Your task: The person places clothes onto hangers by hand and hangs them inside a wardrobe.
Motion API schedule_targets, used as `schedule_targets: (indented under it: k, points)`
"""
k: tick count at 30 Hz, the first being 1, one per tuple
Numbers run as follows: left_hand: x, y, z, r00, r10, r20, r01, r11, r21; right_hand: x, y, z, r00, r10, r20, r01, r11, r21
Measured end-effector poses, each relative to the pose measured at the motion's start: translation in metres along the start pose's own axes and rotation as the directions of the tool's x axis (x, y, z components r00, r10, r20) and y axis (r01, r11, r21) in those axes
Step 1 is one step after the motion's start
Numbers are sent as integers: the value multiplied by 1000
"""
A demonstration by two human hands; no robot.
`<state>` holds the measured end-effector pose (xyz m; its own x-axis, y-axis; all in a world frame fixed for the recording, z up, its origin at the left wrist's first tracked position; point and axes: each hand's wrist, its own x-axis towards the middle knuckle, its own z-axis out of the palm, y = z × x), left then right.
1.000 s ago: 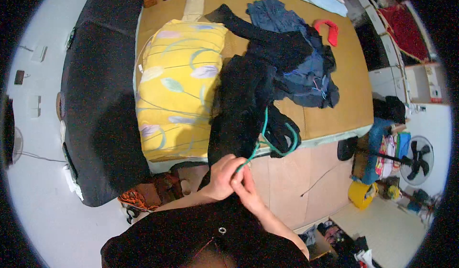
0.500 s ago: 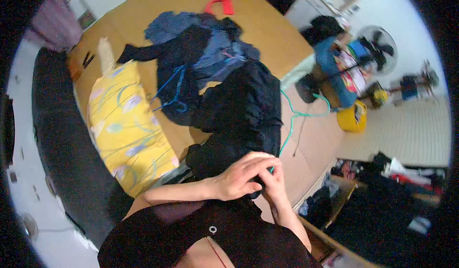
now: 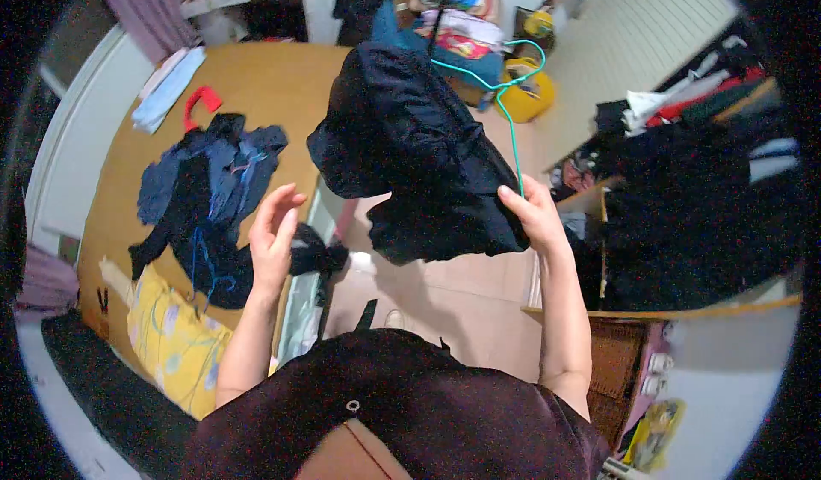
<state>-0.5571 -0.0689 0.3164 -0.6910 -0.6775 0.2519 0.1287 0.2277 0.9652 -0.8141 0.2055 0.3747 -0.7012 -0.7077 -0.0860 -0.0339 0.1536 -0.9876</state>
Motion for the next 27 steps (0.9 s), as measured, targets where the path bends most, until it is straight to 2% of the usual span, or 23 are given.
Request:
schedule_targets:
  k: [3, 4, 6, 8, 10, 11, 13, 16, 17, 21, 22, 24, 25, 27]
  points:
    - [5, 3, 50, 992, -31, 119, 36, 998, -42, -19, -11, -57, 993, -63, -104, 65, 998, 10]
    - [8, 4, 67, 986, -17, 165, 23, 999, -33, -28, -16, -74, 988, -69, -139, 66, 998, -24]
    - [10, 6, 101, 967, -77, 243, 103, 990, -98, -50, -23, -103, 973, -83, -214, 70, 995, -66]
    - [18, 8, 128, 937, -105, 334, 139, 987, -79, -73, -26, -126, 963, -117, -244, 87, 988, -130]
    - [35, 22, 155, 936, -40, 350, 89, 988, -123, -94, -39, -131, 940, -140, -313, 74, 974, -213]
    - [48, 27, 167, 918, 77, 390, -65, 997, -43, -105, -44, -135, 935, -124, -332, 31, 962, -271]
    - [75, 43, 196, 852, 290, 435, -347, 936, 54, -123, -47, -145, 915, -106, -390, -75, 904, -421]
    - [122, 62, 248, 693, 517, 502, -608, 793, 22, -141, -48, -151, 896, -213, -390, -26, 852, -524]
    - [136, 67, 267, 633, 562, 533, -679, 733, 35, -146, -55, -149, 887, -197, -417, -52, 855, -516]
    - [182, 90, 348, 424, 667, 613, -792, 601, -105, -164, -89, -152, 854, -258, -451, -114, 754, -647]
    - [189, 97, 367, 384, 713, 586, -792, 581, -188, -170, -94, -153, 849, -272, -453, -119, 738, -665]
    - [209, 105, 403, 290, 679, 674, -749, 600, -281, -174, -107, -151, 812, -312, -493, -121, 737, -665]
    - [217, 107, 423, 223, 753, 619, -736, 546, -400, -176, -110, -153, 820, -289, -494, -139, 736, -663]
    - [226, 115, 451, 168, 724, 670, -678, 578, -454, -180, -115, -151, 781, -234, -579, -237, 747, -622]
